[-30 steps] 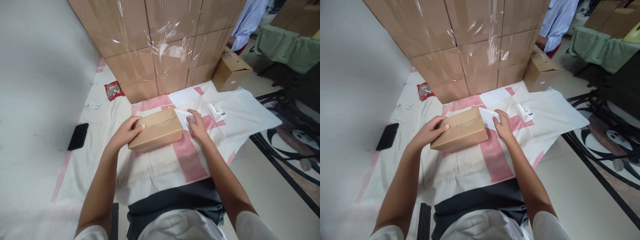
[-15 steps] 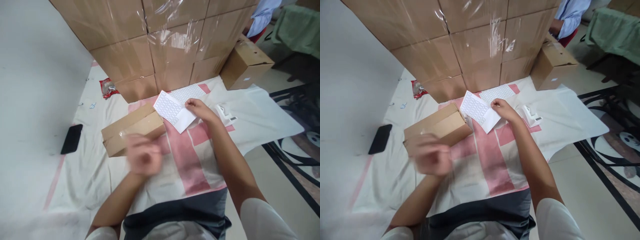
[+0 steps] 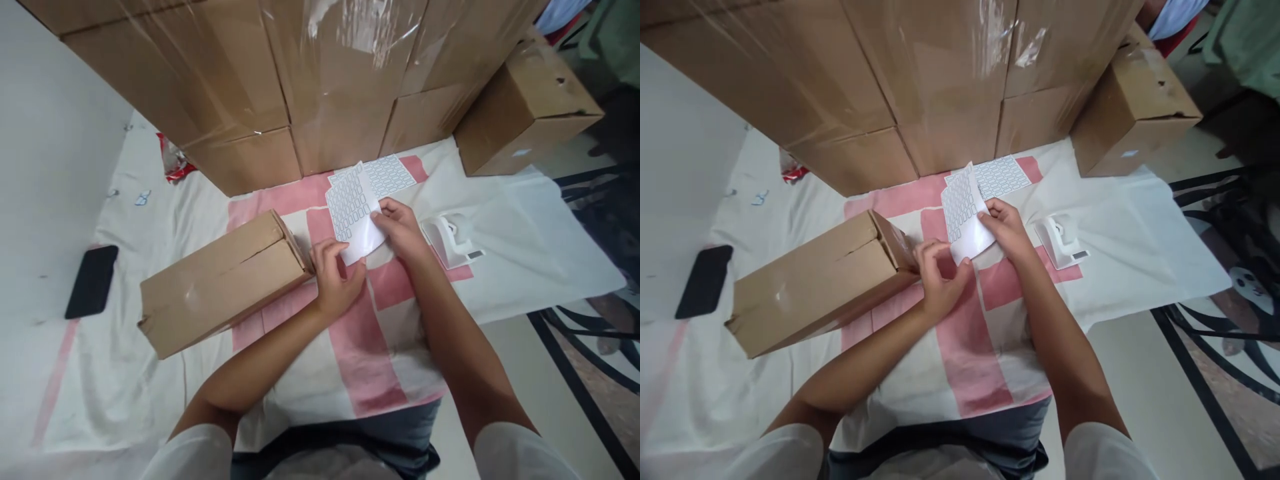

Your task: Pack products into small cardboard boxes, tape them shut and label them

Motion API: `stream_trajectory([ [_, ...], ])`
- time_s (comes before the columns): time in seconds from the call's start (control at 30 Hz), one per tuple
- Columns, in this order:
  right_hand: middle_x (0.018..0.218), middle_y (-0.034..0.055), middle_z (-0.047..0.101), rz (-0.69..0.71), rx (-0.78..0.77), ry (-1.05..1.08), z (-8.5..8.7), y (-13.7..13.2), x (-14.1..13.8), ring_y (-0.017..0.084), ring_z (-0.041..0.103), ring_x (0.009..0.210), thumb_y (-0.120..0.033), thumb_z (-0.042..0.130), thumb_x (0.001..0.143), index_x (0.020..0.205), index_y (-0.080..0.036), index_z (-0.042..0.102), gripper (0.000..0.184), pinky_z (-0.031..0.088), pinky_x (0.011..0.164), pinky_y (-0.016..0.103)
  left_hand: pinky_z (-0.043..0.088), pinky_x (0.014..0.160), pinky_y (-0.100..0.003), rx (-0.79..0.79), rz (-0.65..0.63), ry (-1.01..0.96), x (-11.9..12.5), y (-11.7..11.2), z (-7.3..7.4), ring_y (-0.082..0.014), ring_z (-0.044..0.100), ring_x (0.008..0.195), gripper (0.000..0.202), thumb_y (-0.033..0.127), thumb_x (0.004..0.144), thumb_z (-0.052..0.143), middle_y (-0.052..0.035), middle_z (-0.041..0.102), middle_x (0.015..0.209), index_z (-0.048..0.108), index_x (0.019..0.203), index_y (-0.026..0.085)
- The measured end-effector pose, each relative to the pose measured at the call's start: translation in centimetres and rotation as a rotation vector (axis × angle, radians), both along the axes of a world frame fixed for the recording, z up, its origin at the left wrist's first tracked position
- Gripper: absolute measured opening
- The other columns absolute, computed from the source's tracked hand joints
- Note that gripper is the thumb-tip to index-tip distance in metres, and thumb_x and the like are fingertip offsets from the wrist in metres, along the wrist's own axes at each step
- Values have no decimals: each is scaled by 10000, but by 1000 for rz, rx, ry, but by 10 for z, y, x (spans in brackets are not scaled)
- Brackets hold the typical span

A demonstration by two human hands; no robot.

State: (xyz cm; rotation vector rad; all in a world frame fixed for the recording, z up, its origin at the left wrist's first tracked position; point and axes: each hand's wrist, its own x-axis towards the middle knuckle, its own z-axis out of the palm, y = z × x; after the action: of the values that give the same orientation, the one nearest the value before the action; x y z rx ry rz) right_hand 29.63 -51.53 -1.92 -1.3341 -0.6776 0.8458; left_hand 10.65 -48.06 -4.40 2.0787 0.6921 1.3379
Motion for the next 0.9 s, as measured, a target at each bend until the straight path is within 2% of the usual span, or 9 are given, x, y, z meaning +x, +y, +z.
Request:
stream_trajectory([
  [0.1,726,-31,655,150,-62,17,10,-6,-3,133,548,624,-413,886,733,789,-216,673,296,405,607,261,457,924,-415,88,18,0,2,6,3,-235,611,1018,338,334,926,742,-55,617,1055,535,1185,270],
  [0.2,710,-25,632,279,-87,-45,22,-14,-7,136,542,657,-432,910,735,752,-202,701,312,410,634,265,455,960,-431,64,26,41,4,13,3,-251,607,1074,409,390,908,776,-77,629,1110,568,1238,267],
  [0.3,718,-12,631,357,-83,-124,31,-20,-10,150,549,701,-482,911,754,744,-196,735,336,426,671,279,460,952,-419,76,30,71,4,14,2,-239,604,1045,340,390,915,778,-72,624,1082,649,1205,269],
  [0.4,700,-13,616,375,-64,-161,34,-23,-10,149,531,684,-523,917,748,716,-196,728,379,417,659,284,462,912,-389,99,22,50,3,12,4,-215,600,991,214,334,931,766,-61,634,1040,711,1127,267],
  [0.53,659,-14,585,413,-67,-201,35,-25,-13,139,496,644,-567,894,765,703,-193,721,417,394,619,284,439,874,-391,72,-1,64,3,12,8,-205,602,918,118,361,973,715,-49,659,950,728,1034,260],
  [0.8,593,-52,489,400,3,-237,37,-25,-17,98,378,573,-490,883,802,678,-207,695,362,339,579,276,378,804,-394,71,-59,83,2,14,19,-185,610,830,152,351,1039,634,-15,693,843,704,941,260],
  [0.9,609,-44,499,403,-11,-256,37,-25,-18,109,396,589,-487,849,832,682,-212,679,357,341,588,285,385,808,-395,22,-81,99,2,14,22,-186,623,835,189,353,1060,594,-15,702,844,690,929,256],
])
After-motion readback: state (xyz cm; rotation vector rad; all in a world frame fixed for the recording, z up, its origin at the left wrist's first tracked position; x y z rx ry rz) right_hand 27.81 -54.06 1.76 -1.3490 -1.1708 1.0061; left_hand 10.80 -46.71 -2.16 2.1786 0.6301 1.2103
